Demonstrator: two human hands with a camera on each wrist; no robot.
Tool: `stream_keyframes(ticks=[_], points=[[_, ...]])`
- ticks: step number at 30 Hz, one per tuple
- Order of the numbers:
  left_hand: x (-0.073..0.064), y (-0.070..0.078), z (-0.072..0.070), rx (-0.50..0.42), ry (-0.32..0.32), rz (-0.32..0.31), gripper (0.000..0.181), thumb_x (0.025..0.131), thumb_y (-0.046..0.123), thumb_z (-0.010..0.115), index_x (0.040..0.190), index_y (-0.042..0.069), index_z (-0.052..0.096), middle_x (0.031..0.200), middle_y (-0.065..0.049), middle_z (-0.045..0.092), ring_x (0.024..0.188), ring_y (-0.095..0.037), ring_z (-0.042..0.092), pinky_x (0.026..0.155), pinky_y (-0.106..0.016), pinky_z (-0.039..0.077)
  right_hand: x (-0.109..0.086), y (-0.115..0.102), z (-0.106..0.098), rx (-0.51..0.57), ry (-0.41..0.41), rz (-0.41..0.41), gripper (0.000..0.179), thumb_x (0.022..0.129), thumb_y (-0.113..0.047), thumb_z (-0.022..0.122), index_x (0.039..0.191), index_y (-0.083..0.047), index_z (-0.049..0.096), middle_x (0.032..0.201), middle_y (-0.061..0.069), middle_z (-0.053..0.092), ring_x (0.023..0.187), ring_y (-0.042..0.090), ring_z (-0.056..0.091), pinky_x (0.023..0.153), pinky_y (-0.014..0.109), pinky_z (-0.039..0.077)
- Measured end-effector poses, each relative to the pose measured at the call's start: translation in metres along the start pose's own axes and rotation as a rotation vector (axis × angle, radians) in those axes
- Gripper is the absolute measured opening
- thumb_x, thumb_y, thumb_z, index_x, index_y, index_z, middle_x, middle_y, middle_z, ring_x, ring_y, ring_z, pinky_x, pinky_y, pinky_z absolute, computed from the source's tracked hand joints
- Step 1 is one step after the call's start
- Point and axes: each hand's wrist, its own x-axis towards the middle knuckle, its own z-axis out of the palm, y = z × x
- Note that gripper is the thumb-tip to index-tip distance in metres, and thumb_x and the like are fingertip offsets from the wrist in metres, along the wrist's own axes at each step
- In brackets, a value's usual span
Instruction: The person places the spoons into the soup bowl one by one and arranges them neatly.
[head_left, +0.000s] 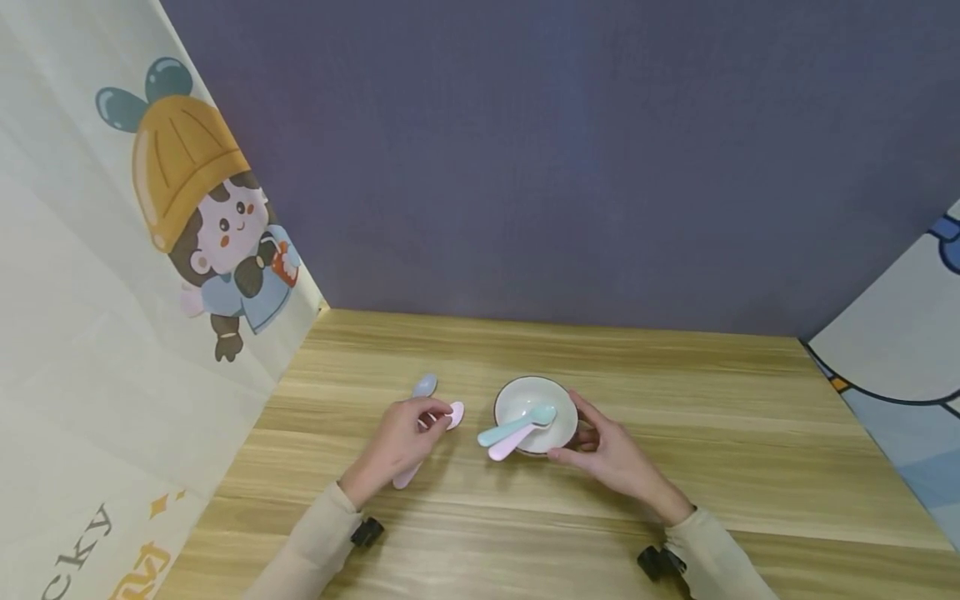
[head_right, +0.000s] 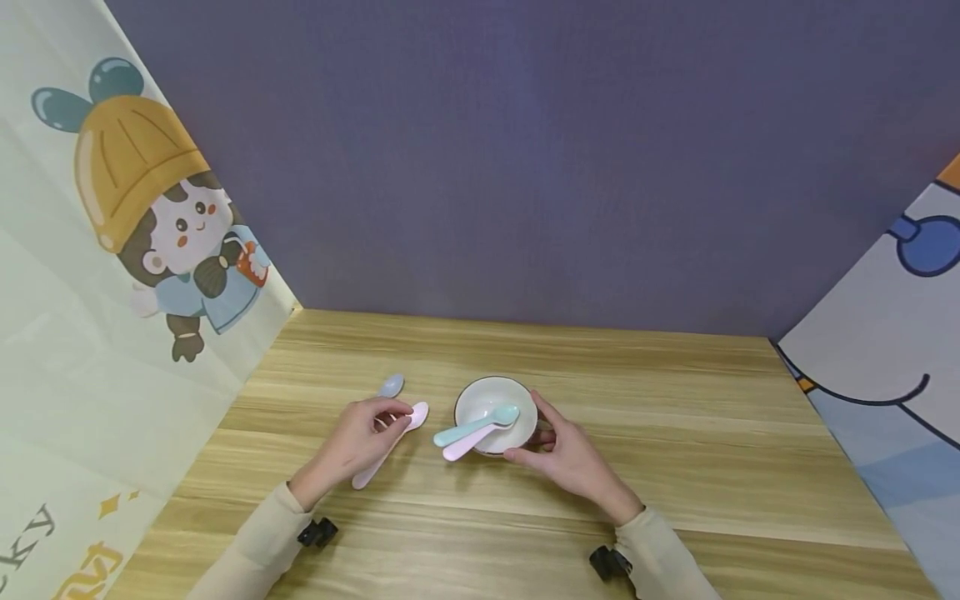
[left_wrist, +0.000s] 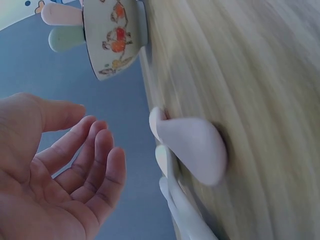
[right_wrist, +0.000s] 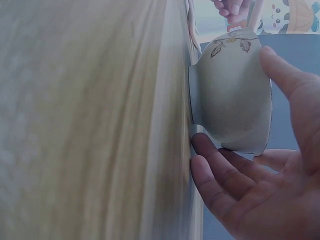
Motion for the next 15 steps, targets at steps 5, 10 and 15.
stream_keyframes(ticks=[5,10,15], points=[[0.0,-0.007,-0.002,0.004,0.027,-0.012,0.012,0.096,0.008,0.074,0.105,0.007,0.081,0.089,-0.002,0.077,0.074,-0.01,0.068,0.07,-0.023,0.057,0.0,0.0,0.0,0.0,0.001,0.004,0.111,0.084,-0.038,0.092,0.168,-0.005,0.027,0.148,0.03,0.059,0.107,0.023,0.077,0.084,0.023,0.062],[-0.002,-0.011,-0.004,0.008,0.032,-0.044,0.013,0.096,0.008,0.075,0.107,0.007,0.081,0.088,-0.001,0.077,0.075,-0.009,0.068,0.07,-0.023,0.056,0.0,0.0,0.0,0.008,-0.003,0.003,0.112,0.084,-0.037,0.092,0.168,-0.004,0.026,0.148,0.03,0.059,0.107,0.023,0.077,0.084,0.02,0.061],[-0.002,-0.014,-0.007,-0.003,0.055,-0.053,0.014,0.094,0.008,0.075,0.107,0.006,0.081,0.088,-0.001,0.077,0.075,-0.009,0.067,0.07,-0.022,0.056,0.0,0.0,0.001,0.008,0.001,-0.001,0.111,0.084,-0.037,0.092,0.168,-0.005,0.027,0.146,0.03,0.061,0.107,0.023,0.077,0.084,0.02,0.061]])
